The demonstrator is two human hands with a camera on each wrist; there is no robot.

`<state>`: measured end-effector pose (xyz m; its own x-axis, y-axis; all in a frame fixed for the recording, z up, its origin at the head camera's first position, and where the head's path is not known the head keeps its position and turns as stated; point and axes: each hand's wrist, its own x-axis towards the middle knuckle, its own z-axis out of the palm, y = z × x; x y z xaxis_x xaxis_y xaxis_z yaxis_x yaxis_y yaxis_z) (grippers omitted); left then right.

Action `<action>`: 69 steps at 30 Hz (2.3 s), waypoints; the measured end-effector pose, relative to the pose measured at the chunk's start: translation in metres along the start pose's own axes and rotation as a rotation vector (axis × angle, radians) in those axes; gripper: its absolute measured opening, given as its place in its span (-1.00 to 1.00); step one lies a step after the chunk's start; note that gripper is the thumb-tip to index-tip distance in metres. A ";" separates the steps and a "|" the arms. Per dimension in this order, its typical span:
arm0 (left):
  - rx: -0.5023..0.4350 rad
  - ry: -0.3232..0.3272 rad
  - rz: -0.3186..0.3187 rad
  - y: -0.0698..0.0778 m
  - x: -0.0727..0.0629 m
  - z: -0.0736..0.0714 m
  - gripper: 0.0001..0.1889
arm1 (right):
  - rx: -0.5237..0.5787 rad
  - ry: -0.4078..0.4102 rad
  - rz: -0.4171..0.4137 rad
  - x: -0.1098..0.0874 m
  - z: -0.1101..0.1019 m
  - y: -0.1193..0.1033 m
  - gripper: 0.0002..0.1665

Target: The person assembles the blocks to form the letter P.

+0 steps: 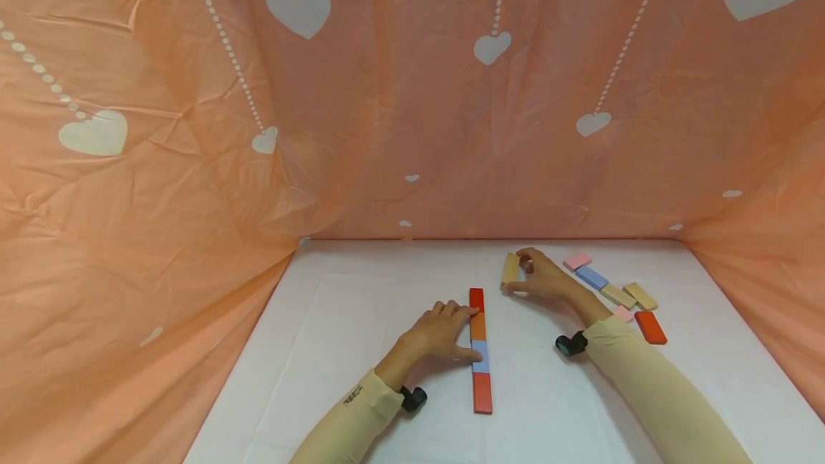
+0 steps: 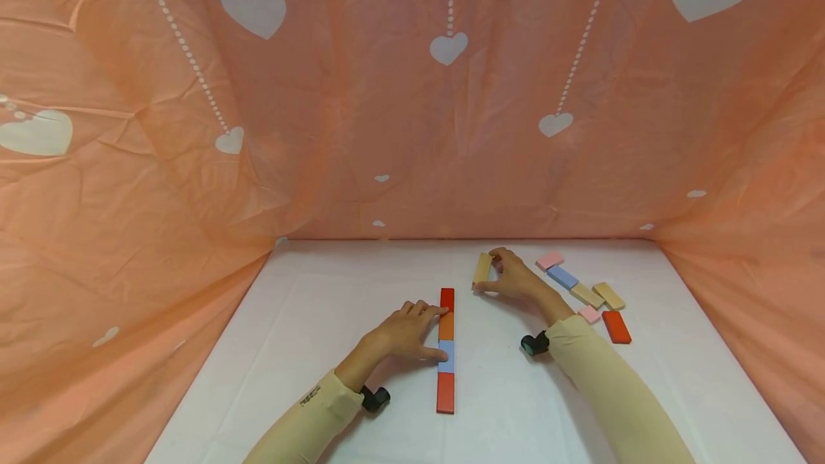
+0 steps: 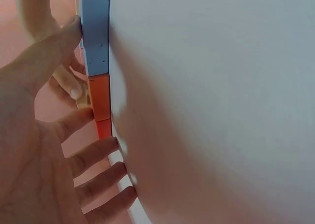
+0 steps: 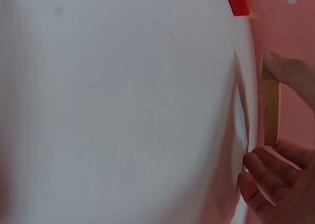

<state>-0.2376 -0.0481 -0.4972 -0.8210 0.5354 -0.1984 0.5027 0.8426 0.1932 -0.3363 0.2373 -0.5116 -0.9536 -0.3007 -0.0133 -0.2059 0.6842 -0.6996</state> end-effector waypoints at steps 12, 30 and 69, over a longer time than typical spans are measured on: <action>-0.004 -0.012 -0.006 0.000 0.001 0.000 0.00 | 0.004 -0.017 -0.046 0.016 0.016 -0.012 0.14; 0.016 -0.013 -0.011 -0.001 0.003 0.002 0.00 | 0.006 -0.046 -0.086 0.035 0.034 -0.028 0.05; 0.026 -0.029 -0.037 0.006 0.002 -0.002 0.00 | -0.166 -0.106 -0.071 0.036 0.036 -0.039 -0.02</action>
<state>-0.2366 -0.0425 -0.4947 -0.8310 0.5052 -0.2328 0.4795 0.8627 0.1605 -0.3547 0.1756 -0.5107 -0.9088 -0.4143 -0.0494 -0.3135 0.7561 -0.5745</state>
